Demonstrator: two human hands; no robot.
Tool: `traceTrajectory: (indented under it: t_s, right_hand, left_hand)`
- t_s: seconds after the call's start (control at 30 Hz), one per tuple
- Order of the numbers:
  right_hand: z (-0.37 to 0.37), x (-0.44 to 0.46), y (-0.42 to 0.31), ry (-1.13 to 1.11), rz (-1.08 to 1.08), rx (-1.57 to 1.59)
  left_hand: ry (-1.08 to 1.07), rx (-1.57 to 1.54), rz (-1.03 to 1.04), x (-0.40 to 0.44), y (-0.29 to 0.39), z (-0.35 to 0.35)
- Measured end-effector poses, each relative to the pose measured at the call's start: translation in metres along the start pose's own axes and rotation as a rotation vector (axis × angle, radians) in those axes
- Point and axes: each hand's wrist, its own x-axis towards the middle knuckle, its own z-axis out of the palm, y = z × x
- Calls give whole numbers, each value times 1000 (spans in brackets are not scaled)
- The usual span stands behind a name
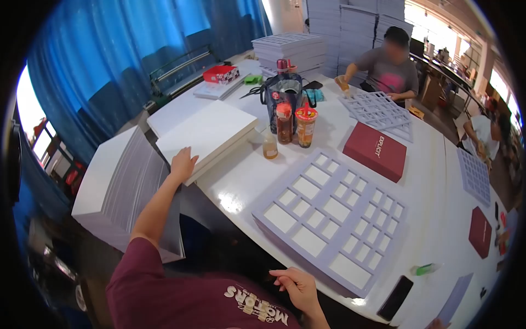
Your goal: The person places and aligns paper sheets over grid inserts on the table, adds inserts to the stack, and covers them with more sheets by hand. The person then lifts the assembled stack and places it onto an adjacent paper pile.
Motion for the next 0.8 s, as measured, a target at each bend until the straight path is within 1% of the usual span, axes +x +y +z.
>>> traceTrajectory:
  t_s: [0.07,0.17,0.27,0.37,0.47,0.57,0.67,0.77,0.8]
  right_hand:
    - [9,-2,13,16,-4,-5]
    - [18,-2,25,59,-14,-34]
    - [24,1,28,138,28,-32]
    - [32,12,19,169,79,-48]
    - [42,29,10,142,103,-84]
    - [52,46,2,92,109,-111]
    - [61,60,-1,23,110,-125]
    - [67,66,0,-26,101,-132]
    - [69,65,0,-33,111,-137]
  left_hand:
    - [-62,194,-49,6,-24,21]
    - [-454,144,-156,3,-15,17]
    - [-414,263,27,-16,-8,12]
    - [-336,311,104,-20,-20,16]
    - [-261,341,111,-24,-14,-16]
    - [-415,203,-3,-43,1,-46]
    - [206,127,31,-70,-21,-43]
    - [167,12,-532,-84,-68,-19]
    - [150,-114,-554,-91,-121,30]
